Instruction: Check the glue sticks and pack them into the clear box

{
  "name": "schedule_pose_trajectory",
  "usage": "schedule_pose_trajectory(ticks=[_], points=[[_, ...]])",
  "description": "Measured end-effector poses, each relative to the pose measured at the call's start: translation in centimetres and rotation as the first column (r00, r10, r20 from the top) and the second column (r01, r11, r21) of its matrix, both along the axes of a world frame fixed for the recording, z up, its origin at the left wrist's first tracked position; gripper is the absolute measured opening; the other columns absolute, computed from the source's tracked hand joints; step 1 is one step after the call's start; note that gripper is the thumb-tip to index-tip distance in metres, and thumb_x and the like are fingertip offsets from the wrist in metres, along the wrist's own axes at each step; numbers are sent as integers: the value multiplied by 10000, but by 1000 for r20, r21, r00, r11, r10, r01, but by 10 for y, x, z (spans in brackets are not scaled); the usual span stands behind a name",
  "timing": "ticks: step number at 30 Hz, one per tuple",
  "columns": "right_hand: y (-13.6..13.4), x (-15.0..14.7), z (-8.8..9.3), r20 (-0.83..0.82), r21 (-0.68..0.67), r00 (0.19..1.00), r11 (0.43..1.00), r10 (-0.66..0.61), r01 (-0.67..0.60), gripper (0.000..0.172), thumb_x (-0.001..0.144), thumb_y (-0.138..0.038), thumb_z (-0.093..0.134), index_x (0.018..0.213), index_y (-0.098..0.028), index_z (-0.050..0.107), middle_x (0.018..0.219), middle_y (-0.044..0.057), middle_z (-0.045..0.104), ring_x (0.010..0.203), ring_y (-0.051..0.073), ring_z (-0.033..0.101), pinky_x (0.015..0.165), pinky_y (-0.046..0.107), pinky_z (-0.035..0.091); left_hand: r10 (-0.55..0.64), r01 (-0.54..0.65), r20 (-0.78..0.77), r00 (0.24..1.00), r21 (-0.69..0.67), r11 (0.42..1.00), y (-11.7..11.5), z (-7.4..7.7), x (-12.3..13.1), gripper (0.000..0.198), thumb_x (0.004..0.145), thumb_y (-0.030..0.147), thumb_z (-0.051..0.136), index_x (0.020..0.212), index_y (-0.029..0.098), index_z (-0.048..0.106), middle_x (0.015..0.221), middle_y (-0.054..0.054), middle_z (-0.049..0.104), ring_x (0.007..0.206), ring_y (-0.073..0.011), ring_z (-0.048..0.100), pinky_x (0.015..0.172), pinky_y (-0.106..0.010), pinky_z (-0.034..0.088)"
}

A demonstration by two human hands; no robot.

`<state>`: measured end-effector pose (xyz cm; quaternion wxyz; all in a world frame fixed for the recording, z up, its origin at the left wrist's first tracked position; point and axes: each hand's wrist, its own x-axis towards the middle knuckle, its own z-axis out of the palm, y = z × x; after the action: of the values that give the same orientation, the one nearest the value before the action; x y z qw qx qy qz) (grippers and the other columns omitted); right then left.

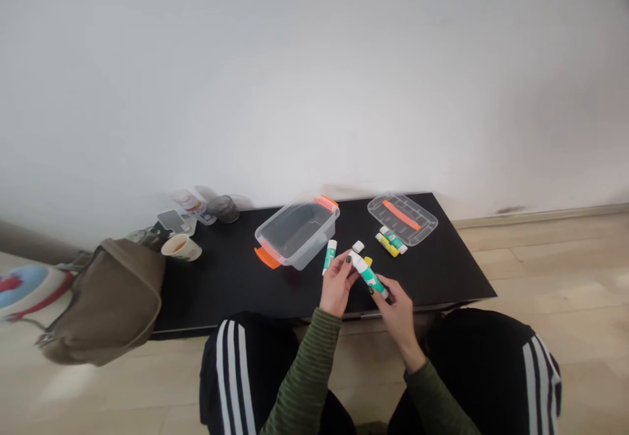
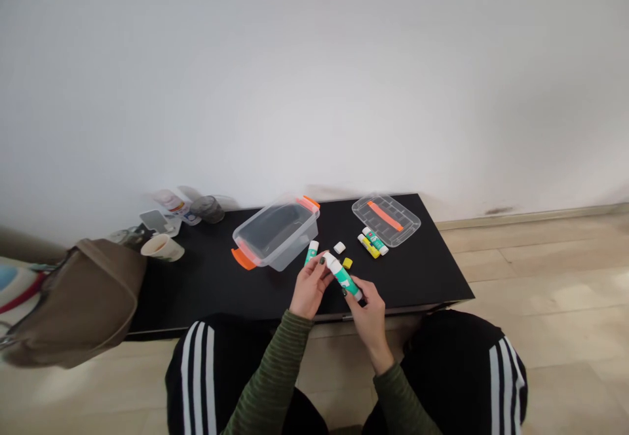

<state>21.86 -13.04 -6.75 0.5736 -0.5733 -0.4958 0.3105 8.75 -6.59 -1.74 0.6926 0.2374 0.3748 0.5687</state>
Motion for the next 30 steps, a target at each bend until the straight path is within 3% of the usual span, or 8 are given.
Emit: schedule_pose_trajectory(ticks=[5, 12, 25, 30], points=[[-5, 5, 5, 109, 61, 994, 998, -17, 11, 292, 842, -281, 642, 1119, -205, 698, 1048, 101, 688, 957, 217, 641, 847, 355, 524, 4, -1, -114, 994, 24, 1000, -8, 5, -5, 451, 689, 368, 823, 1081, 170, 718, 1049, -93, 693, 958, -204, 668, 861, -356, 559], [-7, 9, 5, 173, 58, 985, 998, 11, -21, 284, 857, -304, 624, 1114, -223, 716, 1070, 116, 694, 1006, 242, 638, 905, 397, 520, -21, 23, -181, 983, 5, 1000, -15, -10, -7, 486, 671, 394, 827, 1085, 164, 721, 1019, -93, 711, 925, -199, 672, 866, -384, 564], [-7, 12, 1, -51, -70, 992, 991, 114, -118, 340, 806, -377, 689, 1087, -195, 742, 987, 89, 731, 827, 199, 659, 739, 316, 544, -33, 43, -253, 967, 34, 998, -19, -14, -8, 494, 667, 399, 826, 1085, 157, 720, 1002, -93, 728, 872, -185, 683, 833, -350, 569], [-3, 8, 3, -180, -97, 975, 985, 127, -146, 364, 758, -407, 727, 1040, -179, 760, 950, 85, 754, 822, 219, 684, 755, 341, 565, -45, 63, -266, 963, 58, 996, -22, -15, -5, 512, 700, 409, 801, 1131, 163, 673, 1039, -103, 718, 921, -198, 684, 853, -343, 554]])
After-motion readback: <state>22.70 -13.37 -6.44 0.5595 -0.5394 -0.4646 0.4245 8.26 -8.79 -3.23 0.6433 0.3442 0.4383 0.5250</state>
